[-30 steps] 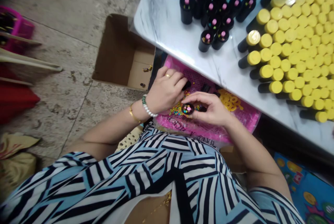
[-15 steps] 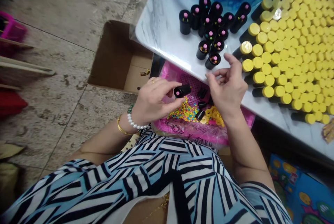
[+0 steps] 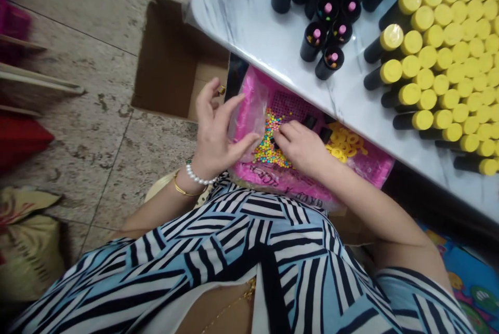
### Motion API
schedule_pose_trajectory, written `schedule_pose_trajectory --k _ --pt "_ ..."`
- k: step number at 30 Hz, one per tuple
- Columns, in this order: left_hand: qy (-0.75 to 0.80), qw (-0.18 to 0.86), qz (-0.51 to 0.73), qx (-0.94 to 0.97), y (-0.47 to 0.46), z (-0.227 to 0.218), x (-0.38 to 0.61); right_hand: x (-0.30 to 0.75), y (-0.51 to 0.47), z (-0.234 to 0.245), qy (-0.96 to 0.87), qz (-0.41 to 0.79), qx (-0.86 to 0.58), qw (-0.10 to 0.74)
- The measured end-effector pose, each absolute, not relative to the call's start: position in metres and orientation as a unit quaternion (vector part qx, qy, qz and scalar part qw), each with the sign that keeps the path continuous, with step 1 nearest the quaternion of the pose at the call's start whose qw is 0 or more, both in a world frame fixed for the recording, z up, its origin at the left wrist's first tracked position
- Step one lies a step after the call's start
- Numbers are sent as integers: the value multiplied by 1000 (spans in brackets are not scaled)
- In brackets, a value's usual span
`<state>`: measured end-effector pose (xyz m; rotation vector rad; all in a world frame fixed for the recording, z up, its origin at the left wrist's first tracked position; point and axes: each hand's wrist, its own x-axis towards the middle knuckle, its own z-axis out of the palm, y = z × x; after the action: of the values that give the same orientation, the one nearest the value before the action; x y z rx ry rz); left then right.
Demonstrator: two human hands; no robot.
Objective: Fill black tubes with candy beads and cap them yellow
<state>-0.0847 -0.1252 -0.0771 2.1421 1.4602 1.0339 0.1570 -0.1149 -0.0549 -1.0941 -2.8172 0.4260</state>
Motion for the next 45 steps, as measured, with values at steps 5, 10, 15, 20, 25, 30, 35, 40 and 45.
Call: schedule_pose_trajectory --k 5,10,15,20,25,30,35,40,45 --pt "512 279 375 721 -138 -87 -85 134 -126 -76 -939 171 -296 -29" --pt "527 300 403 685 -145 -84 -80 142 -129 -87 -893 315 -307 97" --pt "521 246 435 692 -140 -69 -83 171 -125 -62 -808 401 -386 192" --pt "411 249 466 743 -136 -56 -71 184 -129 -43 -772 412 -431 218" --pt "346 254 466 774 -133 -53 -56 186 -134 -35 -824 290 -440 209" --pt "354 257 470 766 -133 -56 -54 195 -136 -38 -871 179 -424 171" --pt "348 285 398 800 -136 -64 -53 192 -135 -39 -843 228 -439 211" --pt "313 308 377 816 -137 -63 -55 184 -138 -34 -736 396 -468 289" --pt "322 313 395 802 -134 -58 -59 182 -143 -20 -665 453 -494 330"
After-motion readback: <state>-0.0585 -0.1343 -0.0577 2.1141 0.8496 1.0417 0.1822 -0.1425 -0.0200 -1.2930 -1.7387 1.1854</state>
